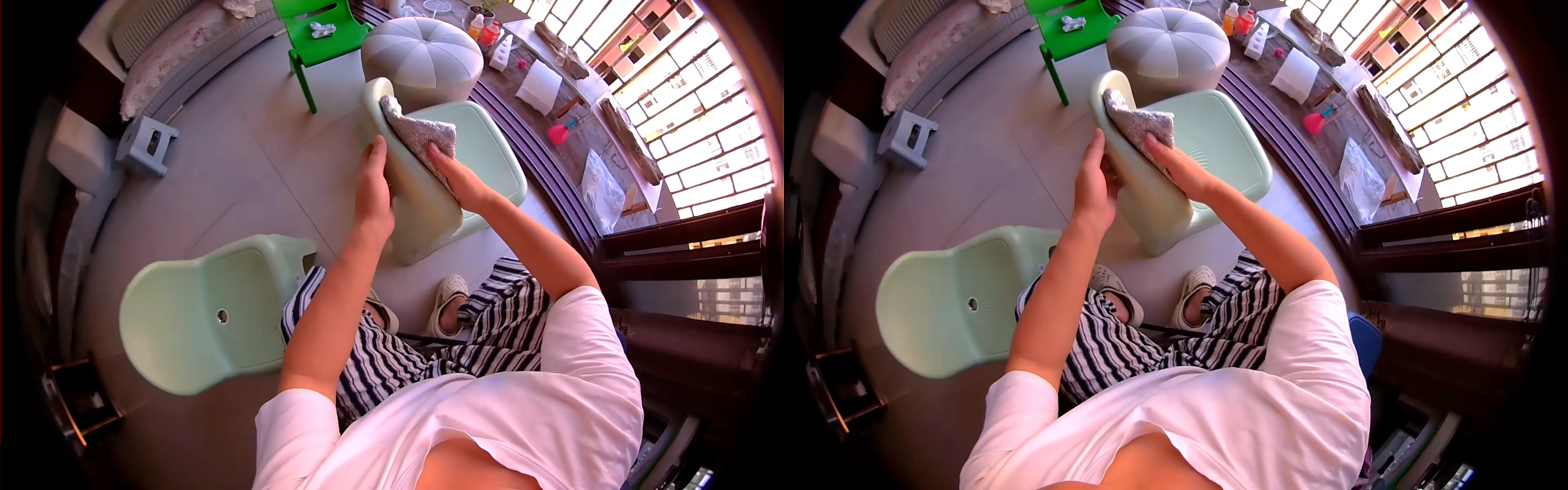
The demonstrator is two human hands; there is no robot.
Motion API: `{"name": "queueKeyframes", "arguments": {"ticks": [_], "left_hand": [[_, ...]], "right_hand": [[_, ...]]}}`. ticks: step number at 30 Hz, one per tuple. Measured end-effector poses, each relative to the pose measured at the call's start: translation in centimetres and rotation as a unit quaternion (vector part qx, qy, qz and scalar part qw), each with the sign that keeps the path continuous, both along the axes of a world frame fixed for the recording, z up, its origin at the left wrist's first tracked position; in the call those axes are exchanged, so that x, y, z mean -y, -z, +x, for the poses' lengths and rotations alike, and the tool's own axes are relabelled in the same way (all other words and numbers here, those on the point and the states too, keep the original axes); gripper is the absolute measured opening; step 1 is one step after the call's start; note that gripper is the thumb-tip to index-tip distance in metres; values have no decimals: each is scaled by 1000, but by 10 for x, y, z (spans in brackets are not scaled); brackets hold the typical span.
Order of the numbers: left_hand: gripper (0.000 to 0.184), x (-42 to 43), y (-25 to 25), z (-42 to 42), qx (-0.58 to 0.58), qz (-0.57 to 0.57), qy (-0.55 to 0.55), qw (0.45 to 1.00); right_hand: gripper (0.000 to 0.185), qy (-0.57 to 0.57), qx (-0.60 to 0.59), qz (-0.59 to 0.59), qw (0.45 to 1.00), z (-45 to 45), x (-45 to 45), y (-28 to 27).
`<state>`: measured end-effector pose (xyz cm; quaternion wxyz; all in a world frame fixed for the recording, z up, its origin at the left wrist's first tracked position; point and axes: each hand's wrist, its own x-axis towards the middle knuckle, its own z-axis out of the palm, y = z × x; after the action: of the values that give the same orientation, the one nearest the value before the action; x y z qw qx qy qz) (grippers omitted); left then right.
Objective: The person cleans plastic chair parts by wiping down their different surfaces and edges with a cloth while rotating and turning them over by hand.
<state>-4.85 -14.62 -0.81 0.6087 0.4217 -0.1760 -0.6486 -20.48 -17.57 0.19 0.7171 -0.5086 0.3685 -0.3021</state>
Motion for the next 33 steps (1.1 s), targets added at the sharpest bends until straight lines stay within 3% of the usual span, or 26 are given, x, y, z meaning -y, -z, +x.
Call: {"name": "queueKeyframes", "arguments": {"ticks": [2,6,8,10,12,14,16,18,20,21,23,24,26,29,30,32,33], "left_hand": [[49,2,0,4,14,6,-9,1000],[54,-9,-9,24,76,27,-17,997],[59,-20,-23,36,91,32,2,995],[57,-21,-12,61,97,23,44,994],[57,-36,14,82,226,-81,32,970],[67,-33,18,98,412,-105,83,901],[74,-35,-19,83,262,44,53,963],[80,-32,-7,88,346,-51,82,933],[78,-35,-20,82,416,-7,104,903],[66,-37,-28,77,374,-18,95,923],[63,-38,-29,78,378,-17,102,920],[60,-36,-29,79,381,-17,107,918],[59,-36,-26,80,387,-20,105,916],[58,-36,-27,77,383,-22,104,918],[59,-37,-30,77,379,-24,107,919],[61,-36,-27,79,374,-29,106,921],[63,-34,-24,79,370,-35,105,922]], "right_hand": [[64,-40,-7,103,994,-23,-22,20],[55,-33,-26,14,999,-16,-81,24],[47,29,50,-214,975,14,-101,22],[47,-34,21,-347,937,34,-95,20],[51,-60,-27,-500,864,63,-75,15],[49,-5,-8,-546,838,97,-44,12],[45,101,-19,-522,847,125,-4,16],[48,235,-61,-485,840,141,38,46],[46,345,1,-334,877,142,67,77],[44,365,78,-260,891,143,83,109],[46,382,65,-139,911,143,81,175],[50,384,-20,-109,917,139,73,201],[55,327,-32,-97,940,122,45,182],[58,389,-3,-38,920,146,66,180],[55,377,-9,4,926,143,59,144],[59,261,185,9,947,136,46,90],[58,227,198,-50,952,135,35,68]]}}
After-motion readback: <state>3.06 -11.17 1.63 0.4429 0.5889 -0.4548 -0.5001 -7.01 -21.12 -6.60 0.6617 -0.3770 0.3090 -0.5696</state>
